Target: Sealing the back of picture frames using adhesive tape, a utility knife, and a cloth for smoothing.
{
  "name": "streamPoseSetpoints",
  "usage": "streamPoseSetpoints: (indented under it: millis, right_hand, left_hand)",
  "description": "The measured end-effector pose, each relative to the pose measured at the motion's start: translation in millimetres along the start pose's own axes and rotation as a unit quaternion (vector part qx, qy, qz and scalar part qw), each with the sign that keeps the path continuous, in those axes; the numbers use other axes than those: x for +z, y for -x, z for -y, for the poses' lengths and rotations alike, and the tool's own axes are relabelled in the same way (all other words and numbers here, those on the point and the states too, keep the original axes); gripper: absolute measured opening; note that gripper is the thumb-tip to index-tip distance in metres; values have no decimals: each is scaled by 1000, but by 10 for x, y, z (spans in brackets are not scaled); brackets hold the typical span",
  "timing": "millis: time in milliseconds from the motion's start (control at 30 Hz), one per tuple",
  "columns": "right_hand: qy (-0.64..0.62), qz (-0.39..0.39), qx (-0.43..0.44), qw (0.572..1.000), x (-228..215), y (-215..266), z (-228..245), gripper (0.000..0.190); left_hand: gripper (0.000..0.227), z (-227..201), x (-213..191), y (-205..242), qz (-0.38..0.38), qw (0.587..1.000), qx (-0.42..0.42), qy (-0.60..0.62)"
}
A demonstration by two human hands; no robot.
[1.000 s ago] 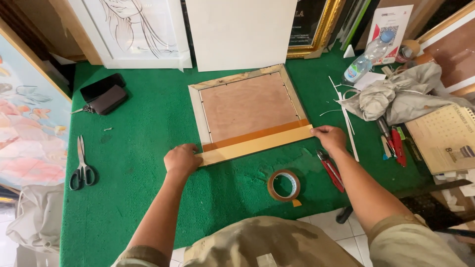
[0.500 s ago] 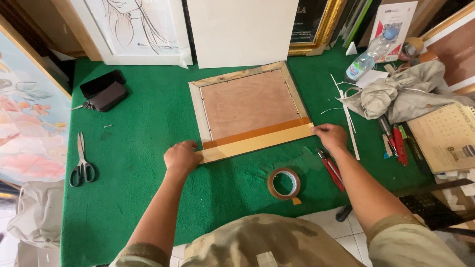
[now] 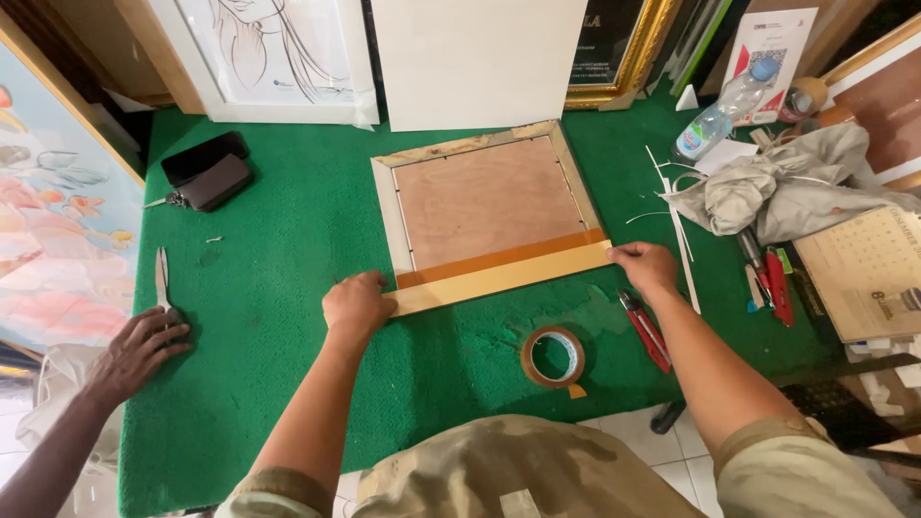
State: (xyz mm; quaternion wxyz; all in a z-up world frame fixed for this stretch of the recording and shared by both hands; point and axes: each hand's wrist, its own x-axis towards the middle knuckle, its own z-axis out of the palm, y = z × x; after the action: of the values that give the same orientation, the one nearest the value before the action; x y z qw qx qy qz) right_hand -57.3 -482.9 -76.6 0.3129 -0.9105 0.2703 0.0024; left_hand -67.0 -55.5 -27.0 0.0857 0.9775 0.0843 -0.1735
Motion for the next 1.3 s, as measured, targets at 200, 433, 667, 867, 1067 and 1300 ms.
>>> streamPoseSetpoints:
  millis: [200, 433, 667, 867, 1067, 1300]
  right_hand:
    - [-4, -2, -3, 1000, 23, -31, -42, 26]
    - [-6, -8, -1, 1000, 16, 0, 3, 25]
    - [21, -15, -4, 1000, 38, -4, -11, 23]
    - [17, -30, -7, 999, 57, 32, 29, 24]
    - [-5, -30, 52, 998, 106, -123, -61, 52]
    - [-1, 5, 37, 999, 149, -279, -114, 46]
  left_hand:
    - [30, -46, 20, 9, -12, 1000, 2, -12]
    - [30, -75, -26, 26, -11, 1000, -1, -24]
    - [32, -99, -126, 92, 0, 1000, -5, -14]
    - [32, -97, -121, 85, 6, 1000, -8, -13]
    - [33, -75, -94, 68, 14, 1000, -7, -23]
    - [35, -32, -32, -23, 22, 999, -2, -35]
